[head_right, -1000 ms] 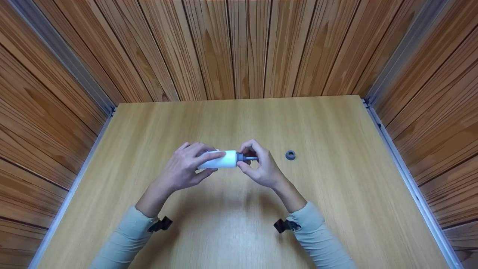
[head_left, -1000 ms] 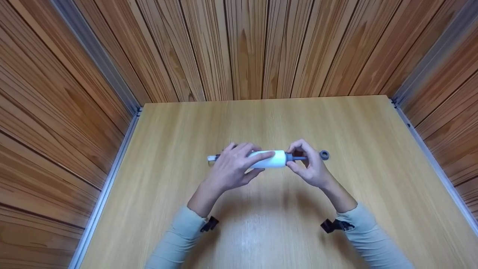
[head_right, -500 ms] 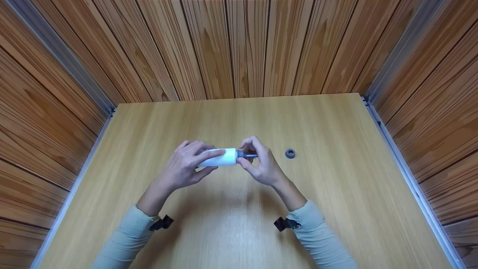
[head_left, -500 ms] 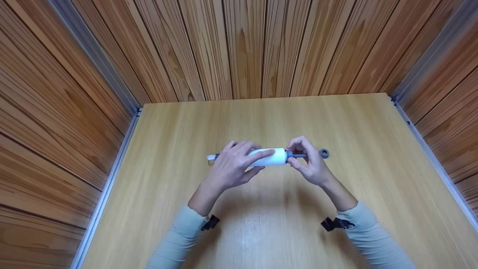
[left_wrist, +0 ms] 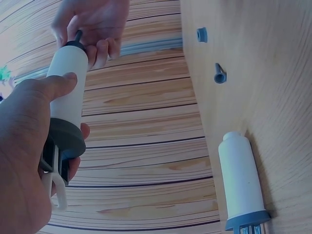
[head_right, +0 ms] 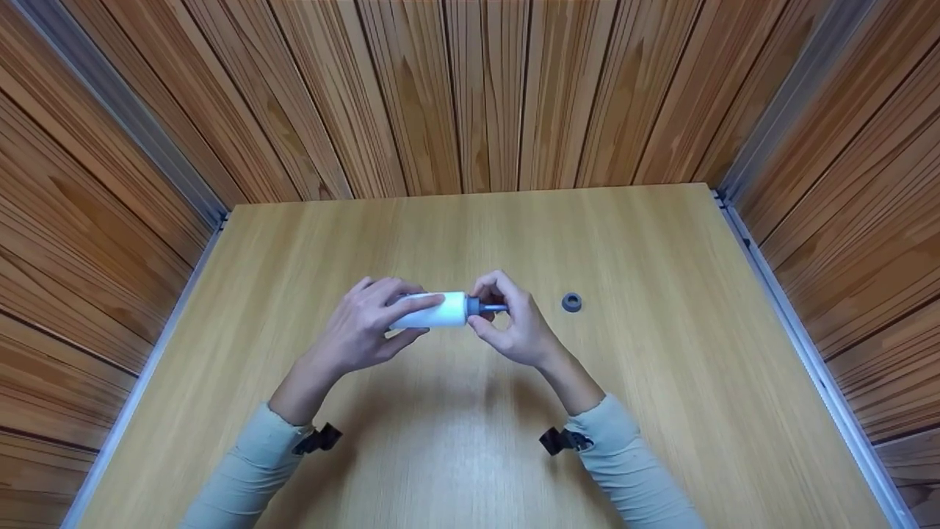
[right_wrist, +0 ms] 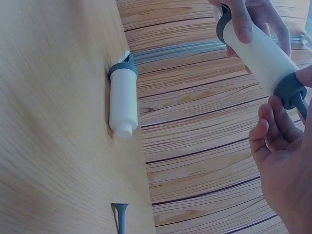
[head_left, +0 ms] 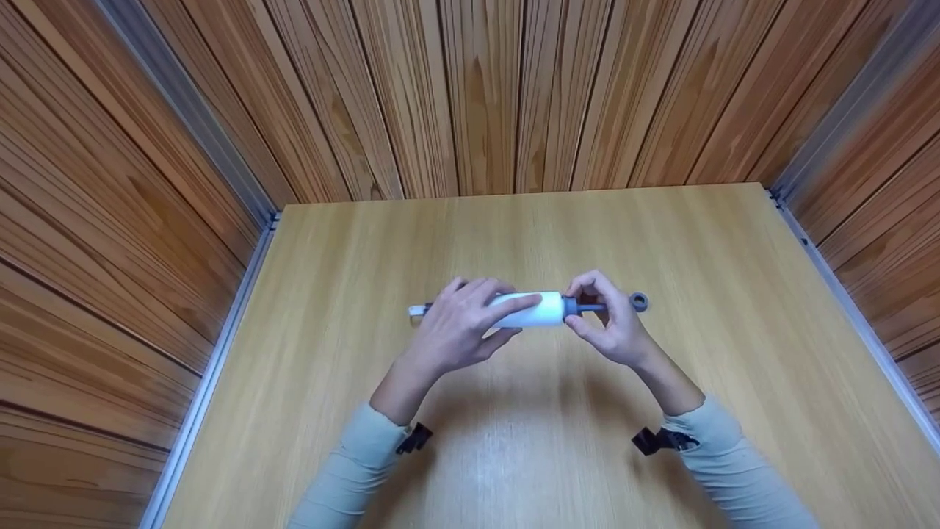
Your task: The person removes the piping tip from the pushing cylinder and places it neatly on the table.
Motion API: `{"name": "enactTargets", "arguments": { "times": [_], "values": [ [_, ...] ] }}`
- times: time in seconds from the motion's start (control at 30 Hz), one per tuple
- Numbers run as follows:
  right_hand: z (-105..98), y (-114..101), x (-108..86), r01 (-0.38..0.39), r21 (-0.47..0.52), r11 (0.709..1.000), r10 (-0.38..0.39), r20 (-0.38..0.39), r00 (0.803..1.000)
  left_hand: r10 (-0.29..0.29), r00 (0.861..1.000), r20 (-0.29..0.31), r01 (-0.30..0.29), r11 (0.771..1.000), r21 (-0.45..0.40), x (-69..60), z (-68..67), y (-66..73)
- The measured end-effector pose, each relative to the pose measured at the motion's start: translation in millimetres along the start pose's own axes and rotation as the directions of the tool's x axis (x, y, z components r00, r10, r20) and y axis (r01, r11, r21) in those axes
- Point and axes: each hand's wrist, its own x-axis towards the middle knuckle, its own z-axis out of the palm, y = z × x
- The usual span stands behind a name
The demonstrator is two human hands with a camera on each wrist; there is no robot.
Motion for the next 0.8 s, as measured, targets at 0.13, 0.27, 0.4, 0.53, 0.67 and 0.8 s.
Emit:
{"name": "enactTargets", "arguments": {
  "times": [0.13,0.27,0.4,0.53,0.67,0.8],
  "values": [
    [-1.5,-0.1,-0.6,-0.008,0.008,1.0,0.008,0.007,1.0,0.009,1.0,-0.012,-0.009,1.0,0.008,0.4,0.5,-0.1],
    [-2.7,-0.5,-0.7,-0.01,-0.004,1.0,0.01,0.016,1.0,0.02,1.0,-0.023,-0.019,1.0,0.015,1.0,1.2,0.0],
    [-3.0,-0.8,0.0,0.004,-0.016,1.0,-0.004,0.022,1.0,0.018,1.0,-0.025,-0.018,1.0,0.013,0.9,1.3,0.5],
    [-2.3,-0.6,0.8,0.007,-0.01,1.0,-0.007,0.015,1.0,0.014,1.0,-0.017,-0.013,1.0,0.015,0.8,0.9,0.9],
    [-1.6,-0.5,1.0,-0.004,0.003,1.0,0.004,0.006,1.0,0.016,1.0,-0.012,-0.015,1.0,0.018,1.3,0.8,1.2],
    [-1.5,-0.8,0.5,0.0,-0.006,1.0,0.0,-0.001,1.0,0.019,1.0,-0.017,-0.019,1.0,0.012,1.4,1.4,1.3]
  ]
}}
